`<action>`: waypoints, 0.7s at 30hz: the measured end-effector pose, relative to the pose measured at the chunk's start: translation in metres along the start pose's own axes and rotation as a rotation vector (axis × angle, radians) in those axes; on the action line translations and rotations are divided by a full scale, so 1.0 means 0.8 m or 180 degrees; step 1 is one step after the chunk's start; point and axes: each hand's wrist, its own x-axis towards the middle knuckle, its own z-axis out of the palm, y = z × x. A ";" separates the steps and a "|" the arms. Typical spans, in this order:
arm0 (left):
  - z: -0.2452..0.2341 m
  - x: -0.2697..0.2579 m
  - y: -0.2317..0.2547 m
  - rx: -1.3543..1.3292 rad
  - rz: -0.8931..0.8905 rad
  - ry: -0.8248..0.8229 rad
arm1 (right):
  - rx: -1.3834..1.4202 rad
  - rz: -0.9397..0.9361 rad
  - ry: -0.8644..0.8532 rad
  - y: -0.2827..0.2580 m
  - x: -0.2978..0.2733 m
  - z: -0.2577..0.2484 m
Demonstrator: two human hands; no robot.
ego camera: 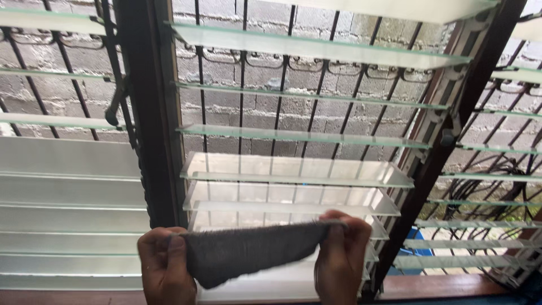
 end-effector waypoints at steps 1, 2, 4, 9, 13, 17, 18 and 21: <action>0.003 0.002 0.009 -0.0019 0.0194 -0.0146 | 0.0101 -0.0285 0.0068 -0.003 -0.007 0.005; 0.003 0.003 0.023 -0.0037 0.0387 -0.0293 | 0.0248 -0.0618 -0.0018 -0.006 -0.009 0.010; 0.010 0.000 0.051 -0.0364 0.0696 -0.0608 | 0.0523 -0.1272 -0.0176 -0.020 -0.017 0.015; 0.066 -0.005 0.086 -0.2059 0.1108 -0.1656 | 0.1045 -0.1362 -0.0241 -0.032 -0.022 0.056; 0.138 -0.053 0.081 -0.0721 0.0726 -0.1717 | 0.1024 -0.0676 -0.1088 -0.031 -0.044 0.100; 0.161 -0.051 0.088 -0.0583 -0.0444 -0.2166 | -0.0093 0.0306 -0.0431 -0.049 -0.061 0.118; 0.159 -0.043 0.089 -0.0428 -0.0632 -0.2331 | -0.0005 0.0247 -0.0597 -0.050 -0.054 0.118; 0.152 -0.035 0.083 0.0229 -0.0884 -0.2484 | 0.0016 0.0226 -0.0983 -0.047 -0.036 0.101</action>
